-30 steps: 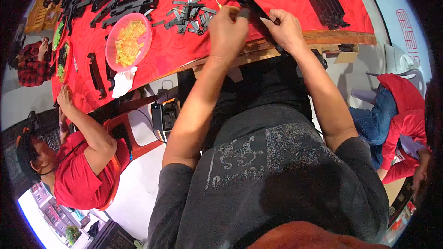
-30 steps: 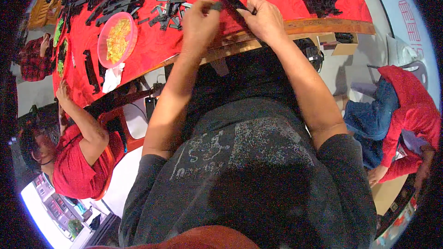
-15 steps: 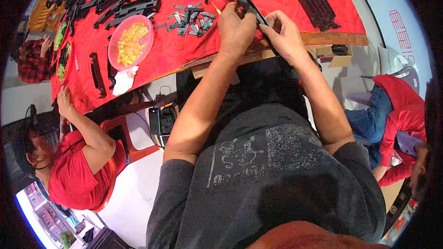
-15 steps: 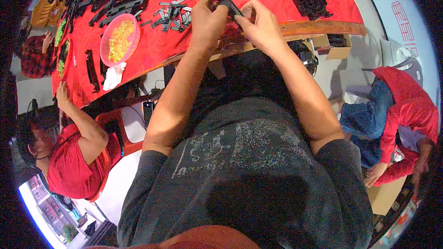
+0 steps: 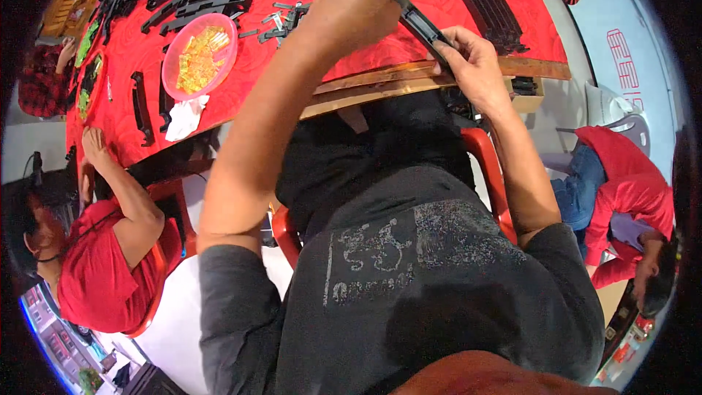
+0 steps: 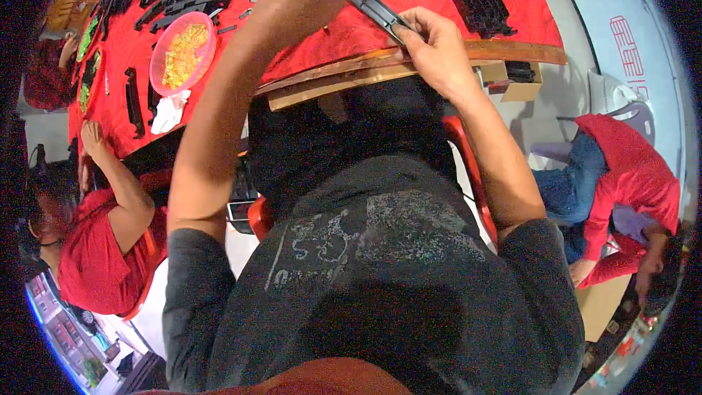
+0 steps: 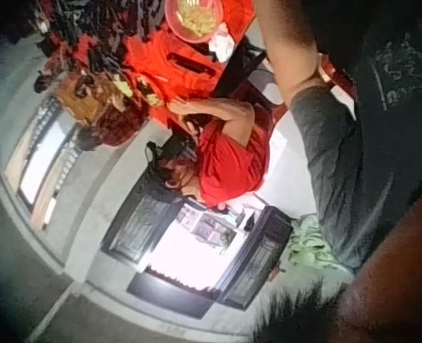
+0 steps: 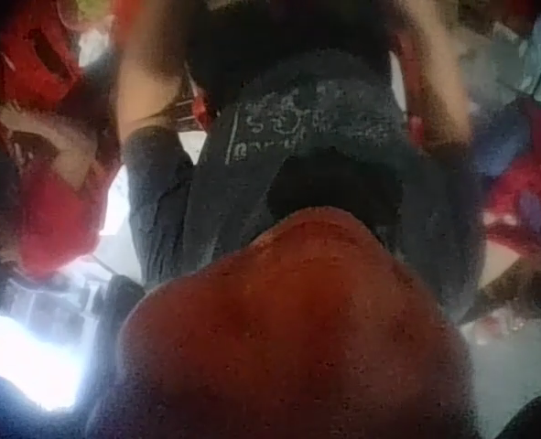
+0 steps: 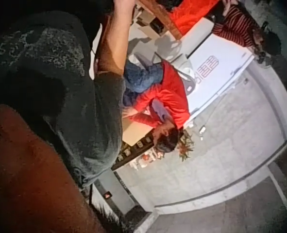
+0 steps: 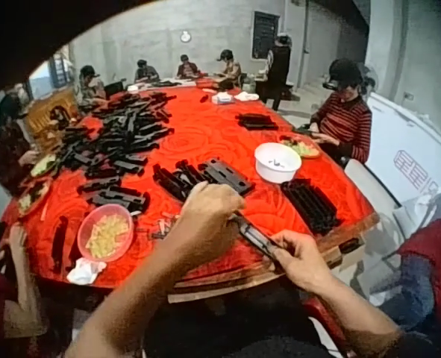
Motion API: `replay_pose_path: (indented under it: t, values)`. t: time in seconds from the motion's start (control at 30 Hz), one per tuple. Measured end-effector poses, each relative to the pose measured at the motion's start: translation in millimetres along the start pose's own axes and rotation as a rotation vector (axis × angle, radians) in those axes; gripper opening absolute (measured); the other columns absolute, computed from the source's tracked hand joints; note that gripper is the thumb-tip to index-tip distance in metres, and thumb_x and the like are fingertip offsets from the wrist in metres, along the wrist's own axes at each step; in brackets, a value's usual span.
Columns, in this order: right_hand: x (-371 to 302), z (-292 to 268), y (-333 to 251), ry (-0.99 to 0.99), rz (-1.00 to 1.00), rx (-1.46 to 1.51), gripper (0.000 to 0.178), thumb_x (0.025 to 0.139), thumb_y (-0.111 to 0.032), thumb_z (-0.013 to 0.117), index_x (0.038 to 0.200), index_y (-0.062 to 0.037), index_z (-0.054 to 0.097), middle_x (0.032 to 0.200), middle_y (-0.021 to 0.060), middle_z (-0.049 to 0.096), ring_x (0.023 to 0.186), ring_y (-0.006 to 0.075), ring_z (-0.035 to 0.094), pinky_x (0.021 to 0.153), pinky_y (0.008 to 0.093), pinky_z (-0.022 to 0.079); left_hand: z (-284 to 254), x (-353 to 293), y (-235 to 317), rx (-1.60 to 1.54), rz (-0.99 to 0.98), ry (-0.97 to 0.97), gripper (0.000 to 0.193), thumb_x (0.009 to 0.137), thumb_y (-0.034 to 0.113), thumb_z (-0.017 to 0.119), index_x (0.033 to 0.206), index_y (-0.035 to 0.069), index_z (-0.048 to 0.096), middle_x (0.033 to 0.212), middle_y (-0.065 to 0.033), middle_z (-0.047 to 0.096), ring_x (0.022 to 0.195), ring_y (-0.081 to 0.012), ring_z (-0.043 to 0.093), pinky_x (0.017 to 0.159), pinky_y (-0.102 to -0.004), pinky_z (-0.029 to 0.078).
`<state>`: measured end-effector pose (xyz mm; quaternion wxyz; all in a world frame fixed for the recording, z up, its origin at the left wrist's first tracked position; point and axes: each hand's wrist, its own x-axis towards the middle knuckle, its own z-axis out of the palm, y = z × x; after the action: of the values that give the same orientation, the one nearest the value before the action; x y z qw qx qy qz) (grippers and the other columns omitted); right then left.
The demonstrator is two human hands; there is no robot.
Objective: The person trims excess plastic from toy gun components using a utility knife and fits parts together by hand.
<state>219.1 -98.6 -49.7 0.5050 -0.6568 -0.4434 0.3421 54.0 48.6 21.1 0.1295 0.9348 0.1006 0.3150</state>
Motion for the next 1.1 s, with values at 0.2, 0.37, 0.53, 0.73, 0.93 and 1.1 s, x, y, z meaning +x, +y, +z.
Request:
replay_pose_path:
  t: [0.2, 0.37, 0.53, 0.73, 0.93, 1.1]
  values:
    - [-4, -16, -2, -0.065, -0.091, -0.100, 0.012, 0.092, -0.009, 0.056, 0.097, 0.0008, 0.062, 0.073, -0.0009, 0.060, 0.060, 0.0055, 0.056, 0.055, 0.0213, 0.045, -14, 32, 18, 0.090, -0.186, -0.695, 0.013, 0.077, 0.007, 0.057, 0.087, -0.001, 0.062, 0.087, -0.0178, 0.064, 0.082, -0.0352, 0.062, 0.076, -0.0431, 0.046]
    - [-11, -20, -10, -0.075, -0.095, -0.193, 0.013, 0.091, -0.008, 0.058, 0.098, 0.0013, 0.063, 0.070, -0.0012, 0.060, 0.060, 0.0052, 0.055, 0.056, 0.0221, 0.045, 27, 16, -1, 0.123, -0.053, -0.553, 0.022, 0.070, 0.017, 0.064, 0.082, 0.000, 0.066, 0.082, -0.0192, 0.067, 0.077, -0.0342, 0.066, 0.067, -0.0447, 0.052]
    - [-14, -20, -23, -0.104, -0.121, -0.276, 0.013, 0.089, -0.007, 0.058, 0.097, 0.0014, 0.064, 0.070, -0.0010, 0.061, 0.060, 0.0050, 0.053, 0.055, 0.0230, 0.044, 45, 8, -2, 0.021, 0.070, -0.407, 0.016, 0.069, 0.017, 0.061, 0.074, 0.004, 0.068, 0.077, -0.0200, 0.065, 0.076, -0.0373, 0.065, 0.068, -0.0470, 0.052]
    - [-17, -25, -36, -0.153, -0.107, -0.256, 0.014, 0.087, -0.007, 0.060, 0.096, 0.0017, 0.066, 0.074, -0.0002, 0.063, 0.063, 0.0051, 0.054, 0.057, 0.0231, 0.045, 49, 7, 1, -0.024, 0.024, -0.450, 0.020, 0.069, 0.021, 0.062, 0.073, 0.003, 0.068, 0.075, -0.0216, 0.064, 0.075, -0.0385, 0.065, 0.068, -0.0463, 0.051]
    - [-18, -25, -41, -0.175, -0.051, -0.287, 0.014, 0.086, -0.008, 0.061, 0.093, 0.0019, 0.068, 0.074, 0.0000, 0.064, 0.064, 0.0054, 0.055, 0.059, 0.0235, 0.046, 40, -2, 16, -0.040, -0.116, -0.387, 0.029, 0.069, 0.032, 0.063, 0.071, 0.003, 0.069, 0.075, -0.0213, 0.065, 0.074, -0.0382, 0.065, 0.069, -0.0458, 0.052]
    - [-20, -25, -36, -0.219, -0.074, -0.256, 0.013, 0.087, -0.009, 0.061, 0.093, 0.0010, 0.068, 0.072, 0.0000, 0.064, 0.063, 0.0056, 0.055, 0.058, 0.0228, 0.045, 30, -7, 30, -0.076, -0.200, -0.404, 0.024, 0.069, 0.024, 0.062, 0.075, 0.002, 0.069, 0.071, -0.0184, 0.065, 0.069, -0.0320, 0.064, 0.064, -0.0424, 0.050]
